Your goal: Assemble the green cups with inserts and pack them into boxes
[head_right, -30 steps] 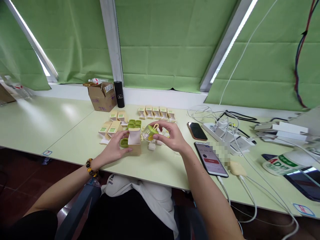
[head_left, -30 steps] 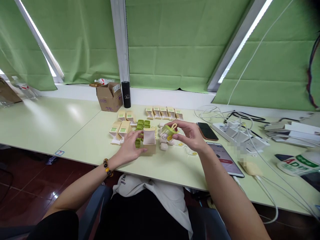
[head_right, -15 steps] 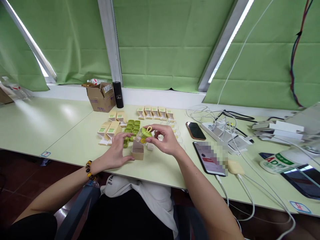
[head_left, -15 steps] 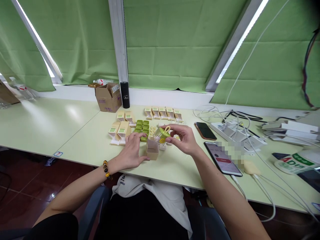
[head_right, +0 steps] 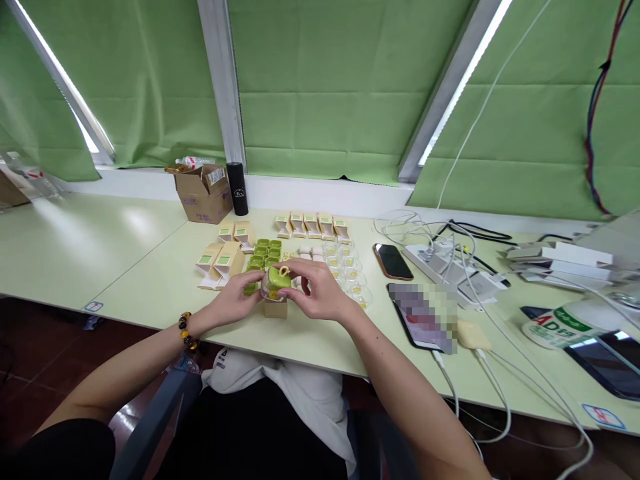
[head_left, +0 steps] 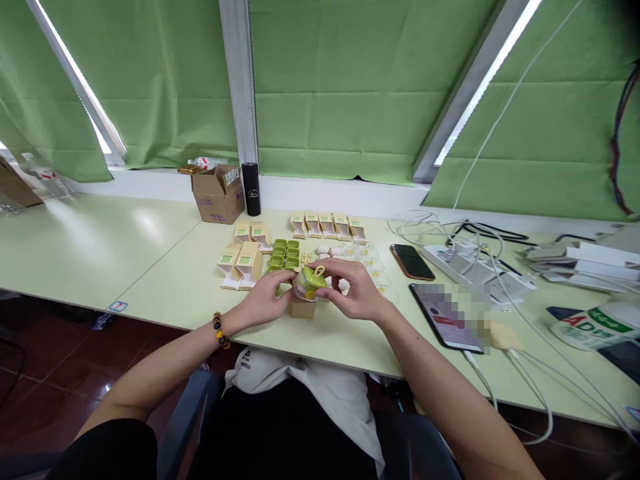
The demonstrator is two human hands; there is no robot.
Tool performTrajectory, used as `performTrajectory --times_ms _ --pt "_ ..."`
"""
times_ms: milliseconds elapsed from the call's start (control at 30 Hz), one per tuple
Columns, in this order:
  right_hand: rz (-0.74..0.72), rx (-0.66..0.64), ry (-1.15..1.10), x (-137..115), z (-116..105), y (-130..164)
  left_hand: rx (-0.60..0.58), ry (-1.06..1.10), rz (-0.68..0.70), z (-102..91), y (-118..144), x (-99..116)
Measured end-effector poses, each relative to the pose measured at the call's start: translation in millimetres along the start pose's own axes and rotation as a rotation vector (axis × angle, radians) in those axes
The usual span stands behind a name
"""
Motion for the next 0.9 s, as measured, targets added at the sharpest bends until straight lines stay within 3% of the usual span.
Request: performTrajectory --times_ms 333,633,900 --pt "0.095 -0.120 0.137 15.4 1.9 2.8 0.000 0.104 -0.050 -4.4 0.2 -18.4" --pt "0.126 -0.342 0.261 11.4 26.9 6.1 -0.029 0.109 -0.075 -3.1 0.0 -15.1" --pt "0.018 -0.268 0.297 9.7 34.4 6.0 -0.021 0.111 -0.028 -3.2 0.2 -10.1"
Point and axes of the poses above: each hand's wrist, its own y-axis away from the middle knuckle, its own z-axis out of the palm, x = y × z, the point moved 8 cm from there along -y, towards the middle knuckle, and after that the axes turned 4 degrees about -z, right-handed, at the moved point
